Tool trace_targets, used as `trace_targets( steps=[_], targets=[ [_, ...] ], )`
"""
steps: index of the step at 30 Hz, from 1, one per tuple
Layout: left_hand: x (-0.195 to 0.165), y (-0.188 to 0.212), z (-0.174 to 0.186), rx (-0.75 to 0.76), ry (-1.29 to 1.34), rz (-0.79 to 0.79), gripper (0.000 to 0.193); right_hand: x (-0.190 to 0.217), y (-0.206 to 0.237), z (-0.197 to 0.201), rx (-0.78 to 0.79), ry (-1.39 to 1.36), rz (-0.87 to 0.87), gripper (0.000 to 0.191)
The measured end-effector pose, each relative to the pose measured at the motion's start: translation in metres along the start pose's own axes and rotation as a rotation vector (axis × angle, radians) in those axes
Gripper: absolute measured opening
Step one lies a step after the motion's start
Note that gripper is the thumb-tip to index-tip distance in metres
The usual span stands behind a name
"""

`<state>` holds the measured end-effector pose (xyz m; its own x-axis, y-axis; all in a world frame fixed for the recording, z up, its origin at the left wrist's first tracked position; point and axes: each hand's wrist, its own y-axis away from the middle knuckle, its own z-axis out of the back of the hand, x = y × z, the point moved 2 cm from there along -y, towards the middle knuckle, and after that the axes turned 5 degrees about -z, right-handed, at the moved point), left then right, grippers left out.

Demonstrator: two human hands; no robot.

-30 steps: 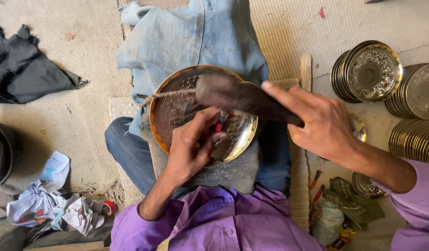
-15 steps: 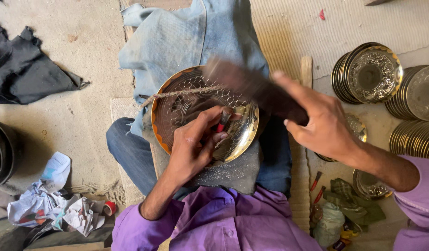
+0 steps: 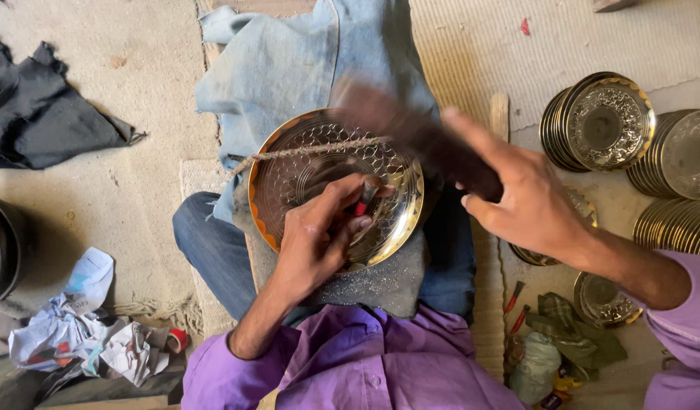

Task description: The person sits on the floor with a decorated brass plate resting on a cushion, holds a small punch against the plate's patterned surface with one hand, and repeatedly strikes the punch with a wooden mallet held in the other hand to emboss the design. Stacks of finished brass plates sit beside them on the floor.

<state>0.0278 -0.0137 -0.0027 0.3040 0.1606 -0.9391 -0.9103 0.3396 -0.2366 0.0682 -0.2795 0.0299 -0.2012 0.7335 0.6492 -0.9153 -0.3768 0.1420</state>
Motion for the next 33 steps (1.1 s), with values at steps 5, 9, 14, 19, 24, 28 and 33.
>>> trace_targets(
  steps=[5, 9, 14, 19, 24, 28, 33],
  targets=[
    [0.001, 0.001, 0.000, 0.004, 0.007, 0.040, 0.044, 0.001, 0.000, 0.001, -0.008, 0.244, 0.186, 0.095],
    [0.004, 0.002, 0.000, 0.007, 0.033, 0.033, 0.043, 0.006, 0.001, 0.006, -0.055, 0.135, 0.267, 0.100],
    [0.005, 0.004, 0.000, 0.004, 0.004, 0.029, 0.044, 0.003, 0.003, 0.007, 0.030, 0.162, 0.022, 0.097],
    [0.005, 0.003, 0.001, -0.001, -0.009, 0.047, 0.044, -0.001, 0.011, 0.008, -0.055, 0.186, 0.165, 0.097],
    [0.006, 0.005, 0.001, -0.011, 0.003, 0.060, 0.043, -0.002, 0.013, 0.004, -0.033, 0.295, 0.168, 0.094],
    [0.009, 0.007, 0.001, 0.000, -0.010, 0.065, 0.037, 0.001, 0.018, 0.006, -0.056, 0.536, 0.179, 0.100],
    [0.009, 0.008, 0.001, 0.023, -0.070, 0.097, 0.035, -0.010, 0.029, -0.007, -0.117, 0.309, 0.154, 0.096]
  ],
)
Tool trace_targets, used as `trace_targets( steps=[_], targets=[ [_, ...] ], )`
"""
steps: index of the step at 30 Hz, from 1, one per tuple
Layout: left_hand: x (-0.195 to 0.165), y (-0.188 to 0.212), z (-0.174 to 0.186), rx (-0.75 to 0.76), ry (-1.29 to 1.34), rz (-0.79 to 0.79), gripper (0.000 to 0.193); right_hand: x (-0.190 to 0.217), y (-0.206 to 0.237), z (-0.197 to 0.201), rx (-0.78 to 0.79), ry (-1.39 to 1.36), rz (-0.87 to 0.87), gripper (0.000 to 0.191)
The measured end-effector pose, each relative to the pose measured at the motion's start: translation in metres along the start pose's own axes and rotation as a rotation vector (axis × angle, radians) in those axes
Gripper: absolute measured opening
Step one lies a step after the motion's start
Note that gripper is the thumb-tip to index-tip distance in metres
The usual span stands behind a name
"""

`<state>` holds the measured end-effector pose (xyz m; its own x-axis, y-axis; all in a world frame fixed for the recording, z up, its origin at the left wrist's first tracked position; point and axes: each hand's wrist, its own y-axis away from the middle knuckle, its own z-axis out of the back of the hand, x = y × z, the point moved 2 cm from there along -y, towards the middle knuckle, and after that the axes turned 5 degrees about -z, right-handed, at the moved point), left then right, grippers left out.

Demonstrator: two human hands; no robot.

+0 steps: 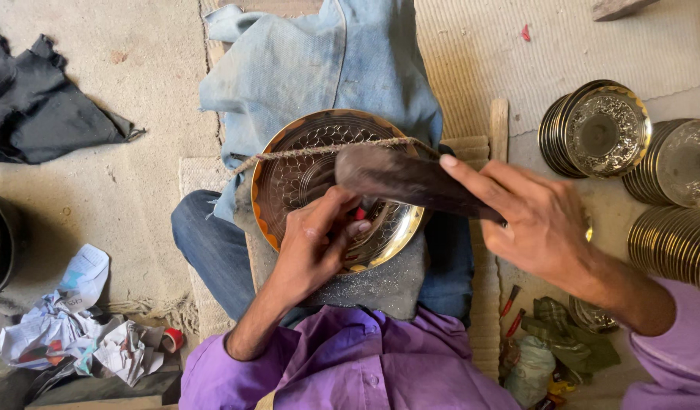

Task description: The person sits on the floor with a decorated brass plate resting on a cushion, holds a small punch against the plate's patterned surface with one hand, and repeatedly strikes the punch with a wooden mallet held in the other hand to emboss the design. Stacks of finished brass plates sit beside them on the floor.

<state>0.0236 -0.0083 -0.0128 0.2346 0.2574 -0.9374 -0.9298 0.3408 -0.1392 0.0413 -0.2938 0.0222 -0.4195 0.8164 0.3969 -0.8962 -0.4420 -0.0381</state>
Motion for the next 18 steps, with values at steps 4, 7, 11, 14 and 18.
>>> trace_targets(
  steps=[4, 7, 11, 14, 18],
  targets=[
    [-0.005, 0.006, -0.003, -0.104, 0.360, 0.058, 0.039, -0.007, 0.033, -0.038, -0.181, -0.444, -0.184, 0.086],
    [-0.004, 0.007, -0.010, -0.153, 0.395, 0.196, 0.047, -0.010, 0.056, -0.087, -0.405, -0.829, -0.246, 0.059],
    [-0.001, 0.004, -0.015, -0.140, 0.305, 0.158, 0.052, -0.016, 0.076, -0.137, -0.464, -0.880, -0.427, 0.057],
    [0.001, 0.003, -0.013, -0.088, 0.239, 0.125, 0.053, -0.021, 0.085, -0.138, -0.358, -1.017, -0.646, 0.060],
    [0.001, 0.003, -0.009, -0.029, 0.191, 0.052, 0.051, -0.026, 0.076, -0.096, -0.282, -0.929, -0.653, 0.050]
  ],
)
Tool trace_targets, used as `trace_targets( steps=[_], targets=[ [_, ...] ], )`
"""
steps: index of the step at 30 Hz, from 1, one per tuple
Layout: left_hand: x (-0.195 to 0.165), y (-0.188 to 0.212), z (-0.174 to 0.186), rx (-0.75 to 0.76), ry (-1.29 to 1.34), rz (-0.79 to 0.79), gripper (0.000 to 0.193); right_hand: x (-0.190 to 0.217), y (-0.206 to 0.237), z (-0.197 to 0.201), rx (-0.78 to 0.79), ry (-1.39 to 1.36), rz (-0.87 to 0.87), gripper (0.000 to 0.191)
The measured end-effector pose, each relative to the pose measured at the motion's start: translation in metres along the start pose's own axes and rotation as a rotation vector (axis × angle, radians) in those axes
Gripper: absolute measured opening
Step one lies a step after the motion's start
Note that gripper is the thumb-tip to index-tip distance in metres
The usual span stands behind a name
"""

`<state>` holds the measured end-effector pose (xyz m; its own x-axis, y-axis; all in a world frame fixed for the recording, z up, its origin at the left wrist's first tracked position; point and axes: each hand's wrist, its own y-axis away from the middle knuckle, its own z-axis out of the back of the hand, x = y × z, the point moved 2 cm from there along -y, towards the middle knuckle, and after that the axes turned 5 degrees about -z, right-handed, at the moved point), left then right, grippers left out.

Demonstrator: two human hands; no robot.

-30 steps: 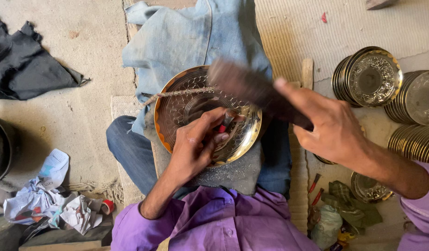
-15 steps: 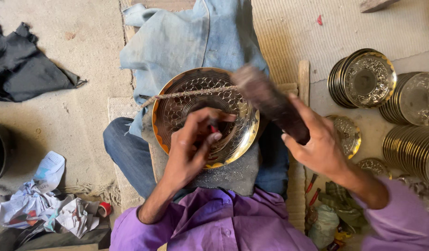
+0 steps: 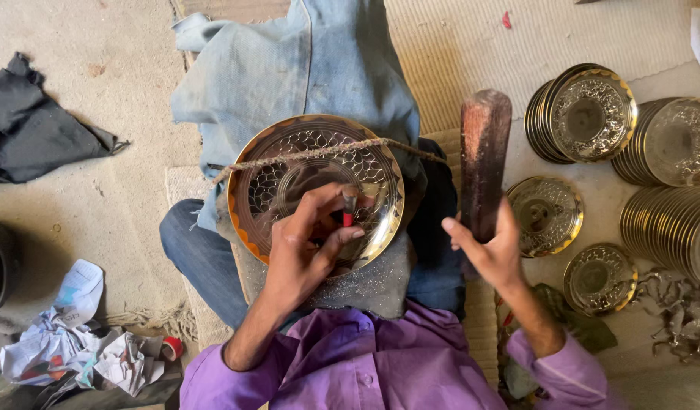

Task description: The person sits on the floor with a decorated brass plate resting on a cushion, holds a small punch against the plate's patterned surface with one hand, and repeatedly strikes the punch with a wooden mallet held in the other hand to emboss the design. Stacks of finished brass plates sit beside them on the floor.

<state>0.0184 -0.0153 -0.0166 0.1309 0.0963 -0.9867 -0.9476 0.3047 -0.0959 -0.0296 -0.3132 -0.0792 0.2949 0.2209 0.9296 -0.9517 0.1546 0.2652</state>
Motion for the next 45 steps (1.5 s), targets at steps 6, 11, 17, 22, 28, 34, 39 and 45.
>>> trace_targets(
  steps=[6, 11, 17, 22, 28, 34, 39, 45],
  targets=[
    [-0.001, 0.000, 0.000, 0.020, 0.037, -0.015, 0.048, 0.072, -0.015, 0.018, 0.037, 0.310, 0.299, 0.067],
    [-0.002, 0.000, 0.000, 0.061, 0.104, 0.010, 0.045, 0.115, -0.025, 0.021, 0.092, 0.159, 0.439, 0.074],
    [-0.001, -0.001, -0.001, 0.049, 0.078, 0.042, 0.048, 0.141, -0.035, 0.007, 0.284, 0.284, 0.478, 0.082],
    [-0.001, 0.000, -0.002, 0.034, 0.065, 0.029, 0.048, 0.141, -0.044, -0.008, 0.378, 0.658, 0.437, 0.091],
    [0.000, 0.000, -0.003, 0.040, 0.079, 0.022, 0.046, 0.144, -0.047, -0.012, 0.396, 0.703, 0.413, 0.087],
    [0.000, -0.001, -0.001, 0.038, 0.020, -0.001, 0.045, 0.147, -0.050, -0.012, 0.440, 0.942, 0.201, 0.091],
    [0.001, -0.002, -0.002, 0.030, -0.038, 0.112, 0.049, 0.146, -0.050, -0.011, 0.418, 1.017, 0.346, 0.096],
    [0.000, -0.002, -0.002, 0.027, -0.039, 0.099, 0.050, 0.139, -0.052, -0.010, 0.386, 0.907, 0.476, 0.098]
  ],
)
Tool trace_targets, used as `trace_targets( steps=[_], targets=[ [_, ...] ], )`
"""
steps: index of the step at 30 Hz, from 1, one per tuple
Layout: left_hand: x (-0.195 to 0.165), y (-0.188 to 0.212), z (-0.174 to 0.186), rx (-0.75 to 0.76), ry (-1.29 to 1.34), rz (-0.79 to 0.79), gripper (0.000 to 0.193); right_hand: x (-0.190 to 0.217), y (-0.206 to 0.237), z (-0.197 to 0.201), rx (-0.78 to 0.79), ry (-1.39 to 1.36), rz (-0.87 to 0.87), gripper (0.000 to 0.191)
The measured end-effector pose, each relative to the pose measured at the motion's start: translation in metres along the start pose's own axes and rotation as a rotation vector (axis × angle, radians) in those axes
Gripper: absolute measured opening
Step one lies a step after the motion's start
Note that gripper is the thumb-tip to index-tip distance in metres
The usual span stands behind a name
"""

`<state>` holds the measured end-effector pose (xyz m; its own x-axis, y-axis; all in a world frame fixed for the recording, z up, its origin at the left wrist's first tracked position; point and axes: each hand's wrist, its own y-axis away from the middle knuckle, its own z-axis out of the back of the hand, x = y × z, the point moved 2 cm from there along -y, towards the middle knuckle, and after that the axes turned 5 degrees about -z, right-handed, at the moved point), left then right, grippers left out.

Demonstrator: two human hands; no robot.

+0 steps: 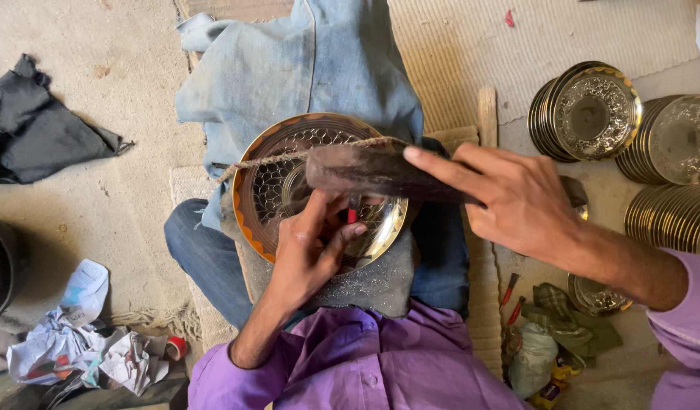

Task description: The person sits on the floor with a decorated brass plate resting on a cushion, holds a small punch against the plate's patterned surface with one hand, and repeatedly strikes the punch with a wooden mallet held in the other hand to emboss the design. Stacks of finished brass plates sit beside them on the floor.

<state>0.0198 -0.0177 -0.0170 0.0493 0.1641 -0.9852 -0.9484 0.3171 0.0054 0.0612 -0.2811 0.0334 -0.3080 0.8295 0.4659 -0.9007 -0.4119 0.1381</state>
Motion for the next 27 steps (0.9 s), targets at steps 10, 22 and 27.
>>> trace_targets(
  steps=[10, 22, 27],
  targets=[
    [-0.001, 0.001, -0.001, -0.001, 0.070, -0.099, 0.048, 0.001, 0.000, 0.003, -0.072, -0.325, -0.020, 0.099],
    [0.000, 0.001, 0.000, -0.035, 0.102, -0.031, 0.048, 0.001, -0.005, 0.010, 0.047, 0.095, -0.064, 0.100],
    [-0.003, -0.001, 0.000, -0.020, 0.088, -0.122, 0.049, 0.004, -0.007, 0.019, -0.200, -0.599, 0.006, 0.098]
  ],
)
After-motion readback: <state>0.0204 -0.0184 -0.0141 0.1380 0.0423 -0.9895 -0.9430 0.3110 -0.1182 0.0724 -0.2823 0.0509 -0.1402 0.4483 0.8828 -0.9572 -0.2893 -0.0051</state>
